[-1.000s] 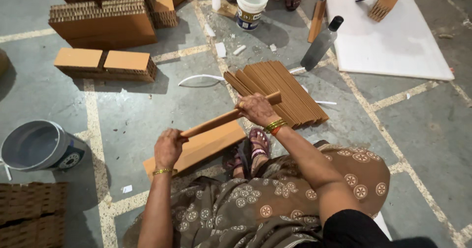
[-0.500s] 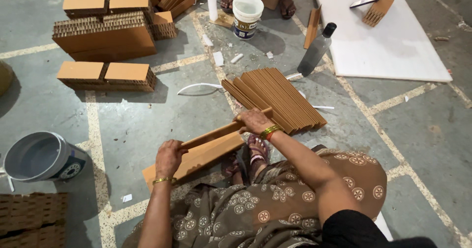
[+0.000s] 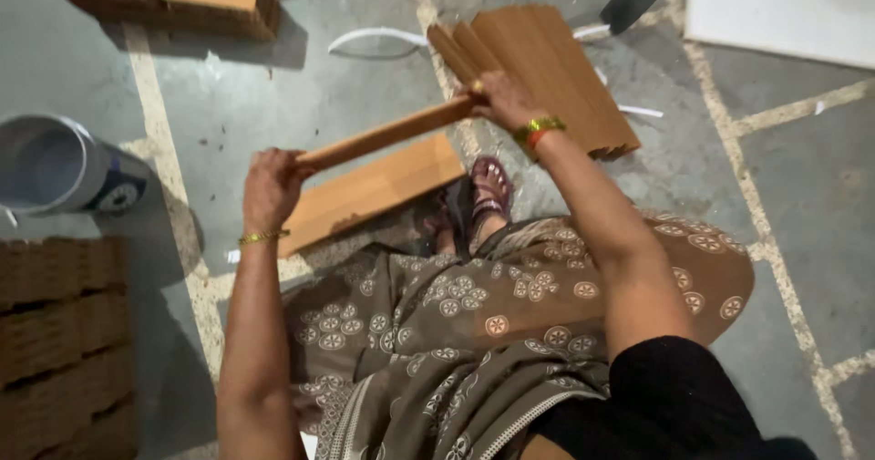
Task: The person sits on the floor and assembles a cardboard box by hand. They fold the flaps of a flat cardboard piece, interlock the tabs, and press the edges to secure the structure.
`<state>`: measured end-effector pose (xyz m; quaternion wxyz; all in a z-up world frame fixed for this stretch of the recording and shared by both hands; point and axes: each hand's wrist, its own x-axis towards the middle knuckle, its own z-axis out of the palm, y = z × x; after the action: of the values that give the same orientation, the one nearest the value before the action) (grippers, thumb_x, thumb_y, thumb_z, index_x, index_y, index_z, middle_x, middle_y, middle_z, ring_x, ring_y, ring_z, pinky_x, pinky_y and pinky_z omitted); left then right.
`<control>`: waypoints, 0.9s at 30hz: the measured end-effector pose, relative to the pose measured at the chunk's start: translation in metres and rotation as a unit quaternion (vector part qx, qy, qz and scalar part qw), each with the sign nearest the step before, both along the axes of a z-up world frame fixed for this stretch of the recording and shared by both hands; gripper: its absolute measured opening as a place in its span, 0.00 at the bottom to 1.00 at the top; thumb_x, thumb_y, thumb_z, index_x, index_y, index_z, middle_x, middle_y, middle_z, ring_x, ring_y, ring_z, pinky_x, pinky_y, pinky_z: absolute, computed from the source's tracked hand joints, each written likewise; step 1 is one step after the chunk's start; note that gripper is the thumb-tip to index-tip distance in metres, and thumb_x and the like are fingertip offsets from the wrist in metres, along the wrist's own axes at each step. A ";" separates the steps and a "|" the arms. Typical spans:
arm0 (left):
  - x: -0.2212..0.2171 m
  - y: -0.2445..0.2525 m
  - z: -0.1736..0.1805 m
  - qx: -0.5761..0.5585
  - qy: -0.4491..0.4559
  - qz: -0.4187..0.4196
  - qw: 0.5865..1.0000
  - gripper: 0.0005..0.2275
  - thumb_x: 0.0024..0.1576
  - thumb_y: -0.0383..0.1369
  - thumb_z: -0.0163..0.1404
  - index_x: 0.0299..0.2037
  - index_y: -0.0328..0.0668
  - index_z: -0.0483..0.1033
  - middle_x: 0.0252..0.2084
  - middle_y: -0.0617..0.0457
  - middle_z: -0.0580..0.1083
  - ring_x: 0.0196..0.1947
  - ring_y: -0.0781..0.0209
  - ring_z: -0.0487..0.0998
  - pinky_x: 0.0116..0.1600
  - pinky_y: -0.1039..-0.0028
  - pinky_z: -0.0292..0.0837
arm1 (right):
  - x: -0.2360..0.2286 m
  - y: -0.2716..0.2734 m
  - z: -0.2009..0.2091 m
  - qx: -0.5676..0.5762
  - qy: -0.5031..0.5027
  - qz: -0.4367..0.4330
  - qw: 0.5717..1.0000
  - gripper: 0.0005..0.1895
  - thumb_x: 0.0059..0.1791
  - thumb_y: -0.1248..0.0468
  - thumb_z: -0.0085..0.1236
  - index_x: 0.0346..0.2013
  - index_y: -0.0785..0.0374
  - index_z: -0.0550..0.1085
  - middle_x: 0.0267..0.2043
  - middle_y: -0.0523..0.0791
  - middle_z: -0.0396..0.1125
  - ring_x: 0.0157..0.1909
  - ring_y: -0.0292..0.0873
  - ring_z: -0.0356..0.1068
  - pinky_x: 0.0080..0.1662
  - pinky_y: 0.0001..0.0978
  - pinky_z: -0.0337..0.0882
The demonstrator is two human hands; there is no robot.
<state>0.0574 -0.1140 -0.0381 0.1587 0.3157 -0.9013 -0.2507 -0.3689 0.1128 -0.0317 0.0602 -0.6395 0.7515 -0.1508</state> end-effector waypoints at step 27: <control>0.051 -0.072 -0.069 0.179 -0.147 0.069 0.970 0.15 0.57 0.41 0.58 0.51 0.47 0.81 0.37 0.43 0.75 0.44 0.45 0.76 0.51 0.57 0.70 | 0.062 -0.096 -0.073 0.210 -0.156 0.023 0.965 0.20 0.52 0.57 0.57 0.59 0.51 0.75 0.51 0.50 0.72 0.56 0.54 0.70 0.58 0.45 0.67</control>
<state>0.1087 -0.1855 -0.1075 -0.0176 0.4338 -0.8313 -0.3470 -0.3070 0.0171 -0.1050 0.3132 -0.5985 0.7323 -0.0865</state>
